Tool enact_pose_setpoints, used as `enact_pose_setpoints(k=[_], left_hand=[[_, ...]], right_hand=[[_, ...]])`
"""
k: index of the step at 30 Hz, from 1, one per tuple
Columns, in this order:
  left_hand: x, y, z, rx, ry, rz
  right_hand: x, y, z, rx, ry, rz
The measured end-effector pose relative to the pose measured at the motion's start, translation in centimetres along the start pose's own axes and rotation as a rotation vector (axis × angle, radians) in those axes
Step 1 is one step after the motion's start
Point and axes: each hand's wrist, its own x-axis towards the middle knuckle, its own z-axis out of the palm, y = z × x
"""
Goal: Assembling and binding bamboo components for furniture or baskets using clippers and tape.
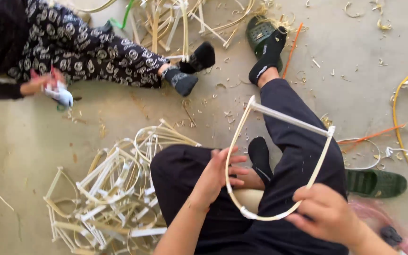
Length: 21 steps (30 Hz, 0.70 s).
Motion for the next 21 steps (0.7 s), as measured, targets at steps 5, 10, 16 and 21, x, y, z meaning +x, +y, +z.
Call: enact_pose_setpoints(k=[5, 10, 16, 21], left_hand=[[-0.9, -1.6, 0.9, 0.563, 0.024, 0.117], [-3.1, -1.6, 0.9, 0.643, 0.059, 0.429], [-3.6, -2.1, 0.5, 0.606, 0.009, 0.623], [-5.3, -1.7, 0.5, 0.561, -0.050, 0.605]], right_hand=[[-1.9, -5.9, 0.1, -0.138, -0.037, -0.226], [-2.9, -7.1, 0.7, 0.710, 0.252, 0.301], [-7.2, -8.4, 2.2, 0.759, 0.081, 0.432], [-8.8, -10.4, 2.5, 0.615, 0.028, 0.430]])
